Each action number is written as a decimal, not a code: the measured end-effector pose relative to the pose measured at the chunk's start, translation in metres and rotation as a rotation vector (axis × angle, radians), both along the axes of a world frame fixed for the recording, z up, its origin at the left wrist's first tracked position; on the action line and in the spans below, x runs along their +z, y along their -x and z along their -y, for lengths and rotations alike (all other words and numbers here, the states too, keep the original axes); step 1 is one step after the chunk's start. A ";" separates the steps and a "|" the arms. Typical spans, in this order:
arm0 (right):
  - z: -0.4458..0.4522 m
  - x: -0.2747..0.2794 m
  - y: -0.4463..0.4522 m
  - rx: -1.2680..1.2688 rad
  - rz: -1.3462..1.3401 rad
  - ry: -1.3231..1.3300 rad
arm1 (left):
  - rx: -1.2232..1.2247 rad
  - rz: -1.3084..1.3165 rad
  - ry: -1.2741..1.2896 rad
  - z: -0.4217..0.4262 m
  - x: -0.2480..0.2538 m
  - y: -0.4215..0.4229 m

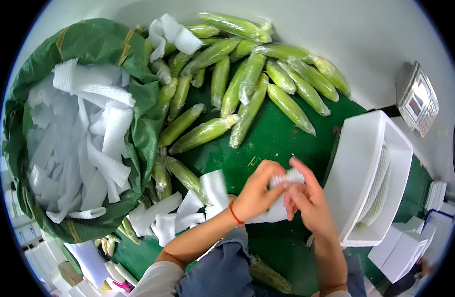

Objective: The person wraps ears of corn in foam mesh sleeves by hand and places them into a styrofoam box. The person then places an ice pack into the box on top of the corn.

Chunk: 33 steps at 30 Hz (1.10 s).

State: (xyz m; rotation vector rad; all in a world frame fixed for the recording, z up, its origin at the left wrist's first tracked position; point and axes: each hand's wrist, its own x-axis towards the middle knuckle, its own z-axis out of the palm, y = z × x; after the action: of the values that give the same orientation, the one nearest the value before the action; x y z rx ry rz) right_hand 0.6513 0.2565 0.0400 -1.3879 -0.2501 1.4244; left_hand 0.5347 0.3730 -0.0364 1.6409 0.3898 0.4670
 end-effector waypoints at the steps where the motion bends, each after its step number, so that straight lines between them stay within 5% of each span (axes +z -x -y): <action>1: 0.000 -0.022 0.002 -0.066 -0.012 -0.020 | 0.010 -0.069 -0.299 -0.002 0.004 0.004; 2: 0.009 -0.043 0.006 -0.129 -0.032 -0.033 | 0.043 -0.072 -0.438 -0.004 -0.002 0.009; 5: 0.010 -0.076 0.035 -0.181 0.079 -0.067 | -0.008 -0.183 0.340 -0.004 -0.019 0.035; 6: 0.005 -0.078 0.042 -0.173 0.152 -0.089 | 0.136 -0.096 0.405 0.002 -0.029 0.033; 8: 0.006 -0.072 0.049 -0.056 -0.132 -0.071 | 0.207 -0.152 0.397 0.003 -0.036 0.036; 12: -0.005 -0.071 0.033 -0.258 -0.425 -0.120 | 0.187 -0.024 -0.714 -0.010 -0.019 0.034; 14: -0.005 -0.070 0.032 -0.307 -0.606 -0.145 | 0.150 0.038 -0.627 -0.010 -0.018 0.036; 16: -0.002 -0.085 0.041 -0.032 -0.284 -0.022 | 0.194 0.085 -0.642 -0.015 -0.011 0.038; 17: -0.002 -0.087 0.048 0.020 -0.396 0.020 | 0.211 0.108 -0.650 -0.018 -0.007 0.040; 20: -0.003 -0.093 0.060 -0.027 -0.157 -0.052 | 0.223 -0.083 -0.265 -0.004 -0.016 0.059; 21: -0.002 -0.104 0.061 -0.088 -0.114 -0.074 | 0.356 -0.262 0.204 0.000 -0.011 0.063; 24: -0.001 -0.124 0.070 -0.219 -0.066 -0.104 | -0.111 -0.159 1.147 -0.001 -0.033 0.092; 25: -0.009 -0.124 0.079 -0.217 -0.103 -0.095 | -0.208 -0.138 1.242 0.003 -0.031 0.099; 26: -0.013 -0.124 0.085 -0.218 -0.140 -0.084 | -0.137 -0.157 1.215 0.005 -0.030 0.109; 28: -0.010 -0.149 0.094 -0.276 -0.632 -0.137 | 0.009 -0.190 1.160 0.008 -0.031 0.132; 30: -0.026 -0.137 0.098 -0.323 -1.051 -0.071 | 0.502 0.012 1.234 0.010 -0.039 0.146; 31: -0.022 -0.167 0.108 -0.146 -0.946 -0.002 | 0.524 0.033 1.132 0.010 -0.066 0.168; 32: -0.017 -0.194 0.123 0.048 -0.748 0.118 | 0.595 -0.291 0.659 0.016 -0.086 0.187; 33: -0.024 -0.198 0.130 0.345 -0.102 0.064 | 0.675 -0.540 0.372 0.017 -0.091 0.193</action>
State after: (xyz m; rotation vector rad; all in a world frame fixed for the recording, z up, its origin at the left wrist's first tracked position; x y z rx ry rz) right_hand 0.5211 0.2807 -0.1583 -1.3635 -0.3943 1.7955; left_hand 0.3418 0.3557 -0.1275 1.2210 1.3729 0.4032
